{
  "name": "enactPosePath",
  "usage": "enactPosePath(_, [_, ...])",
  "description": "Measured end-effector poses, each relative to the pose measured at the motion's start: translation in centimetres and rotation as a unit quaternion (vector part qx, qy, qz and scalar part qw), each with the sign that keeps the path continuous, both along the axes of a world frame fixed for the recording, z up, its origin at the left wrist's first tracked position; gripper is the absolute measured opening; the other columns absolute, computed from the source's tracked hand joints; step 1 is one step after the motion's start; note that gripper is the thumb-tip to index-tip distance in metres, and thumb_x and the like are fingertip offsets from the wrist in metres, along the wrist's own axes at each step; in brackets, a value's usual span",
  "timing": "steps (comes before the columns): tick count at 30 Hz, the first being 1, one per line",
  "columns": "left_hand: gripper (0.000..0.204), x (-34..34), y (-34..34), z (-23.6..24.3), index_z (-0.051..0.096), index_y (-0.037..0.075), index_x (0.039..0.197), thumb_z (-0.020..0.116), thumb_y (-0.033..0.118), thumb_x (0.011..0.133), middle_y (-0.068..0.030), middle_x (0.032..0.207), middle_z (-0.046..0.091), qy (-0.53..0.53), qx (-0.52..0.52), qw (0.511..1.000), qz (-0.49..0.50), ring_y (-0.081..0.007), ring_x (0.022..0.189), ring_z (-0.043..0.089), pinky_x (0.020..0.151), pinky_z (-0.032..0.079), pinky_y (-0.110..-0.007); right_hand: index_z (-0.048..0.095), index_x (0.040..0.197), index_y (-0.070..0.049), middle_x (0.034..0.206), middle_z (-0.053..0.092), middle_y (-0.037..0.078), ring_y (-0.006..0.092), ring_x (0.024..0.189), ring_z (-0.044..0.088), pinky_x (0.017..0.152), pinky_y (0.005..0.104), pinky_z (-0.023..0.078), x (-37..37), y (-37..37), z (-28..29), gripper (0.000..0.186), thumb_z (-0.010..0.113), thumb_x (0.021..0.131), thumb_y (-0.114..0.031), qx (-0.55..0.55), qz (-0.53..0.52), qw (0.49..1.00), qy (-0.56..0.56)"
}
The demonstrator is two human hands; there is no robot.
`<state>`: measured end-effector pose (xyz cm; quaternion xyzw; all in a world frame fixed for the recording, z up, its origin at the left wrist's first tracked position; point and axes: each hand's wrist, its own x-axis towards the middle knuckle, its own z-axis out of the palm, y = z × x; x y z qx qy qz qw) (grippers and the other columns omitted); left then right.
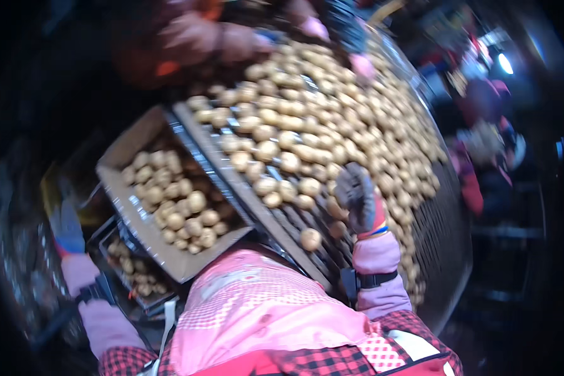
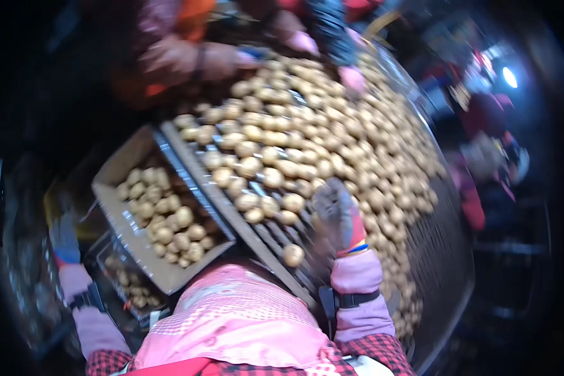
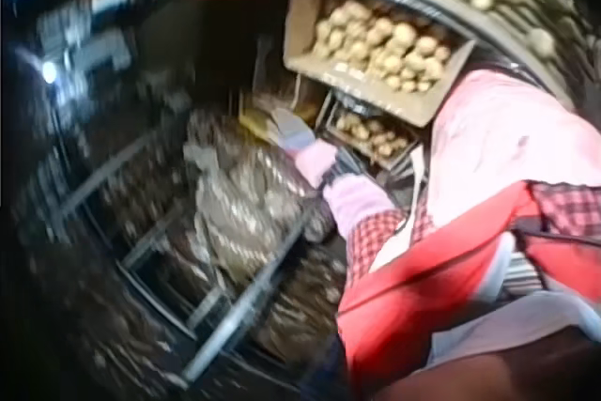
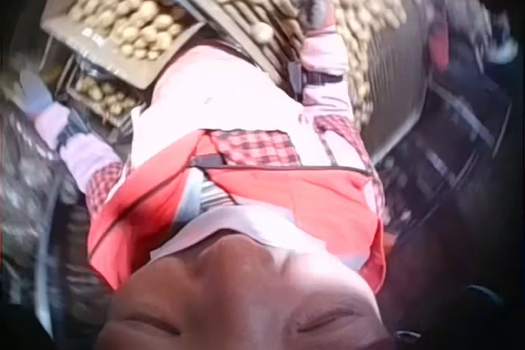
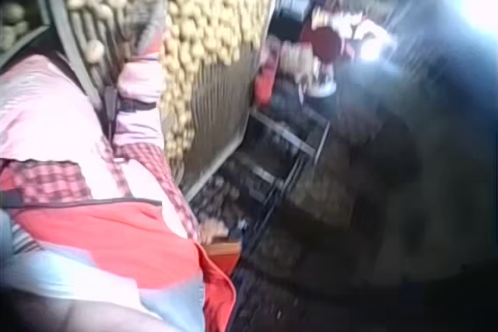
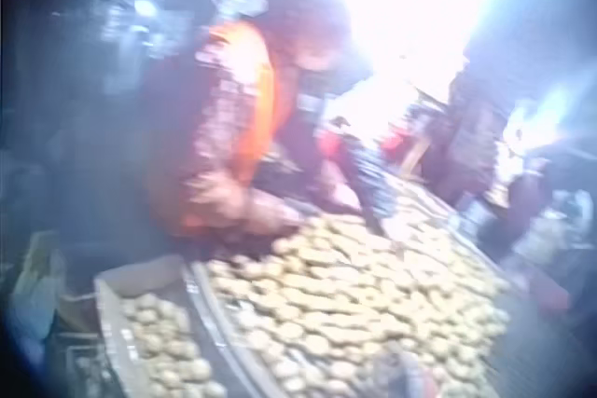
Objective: Sorting potatoes on a large sorting table and placing them into boxes.
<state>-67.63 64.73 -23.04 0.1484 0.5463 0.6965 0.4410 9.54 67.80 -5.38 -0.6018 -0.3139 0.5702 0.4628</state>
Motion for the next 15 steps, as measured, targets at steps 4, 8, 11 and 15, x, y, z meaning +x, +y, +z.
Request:
enactPosePath(4, [0.05,18.2,7.0,4.1,0.035,0.003,0.146,0.038,0.031,0.105,-0.0154,0.145,0.044,-0.111,0.07,0.962,-0.24,-0.0299,0.132,0.047,0.111,0.037,-0.042,0.042,0.142,-0.004,0.109,0.062,0.01,0.0188,0.096,0.063,0.081,0.0291,0.051,8.2,-9.5,-0.9,0.058,0.065,0.094,-0.026,-0.029,-0.259,0.932,-0.253])
enactPosePath(8, [0.052,34.8,11.1,11.6,0.034,0.001,0.149,0.045,0.025,0.104,-0.0164,0.147,0.045,0.032,0.054,0.875,-0.48,-0.0281,0.133,0.047,0.111,0.039,-0.039,0.036,0.148,-0.005,0.13,0.056,0.023,0.036,0.12,0.055,0.103,0.0431,0.043,4.7,-13.0,-4.2,0.096,0.083,0.072,-0.041,-0.061,-0.058,0.868,-0.489])
enactPosePath(11, [0.054,44.2,11.0,12.9,0.036,0.0,0.149,0.053,0.019,0.102,-0.0163,0.144,0.046,0.256,0.08,0.725,-0.635,-0.0274,0.13,0.05,0.108,0.041,-0.037,0.032,0.151,-0.01,0.144,0.045,0.021,0.0349,0.132,0.046,0.11,0.0444,0.038,3.1,-7.8,-5.1,0.095,0.079,0.076,-0.043,0.046,0.014,0.812,-0.581])
enactPosePath(15, [0.067,55.2,9.0,12.8,0.024,0.007,0.154,0.053,0.037,0.101,-0.0123,0.151,0.036,-0.156,-0.1,0.753,-0.632,-0.0277,0.13,0.047,0.109,0.04,-0.042,0.043,0.143,-0.01,0.129,0.054,0.024,0.0421,0.113,0.057,0.098,0.0476,0.046,0.1,0.5,-5.7,0.072,0.07,0.083,-0.041,0.024,-0.062,0.897,-0.436])
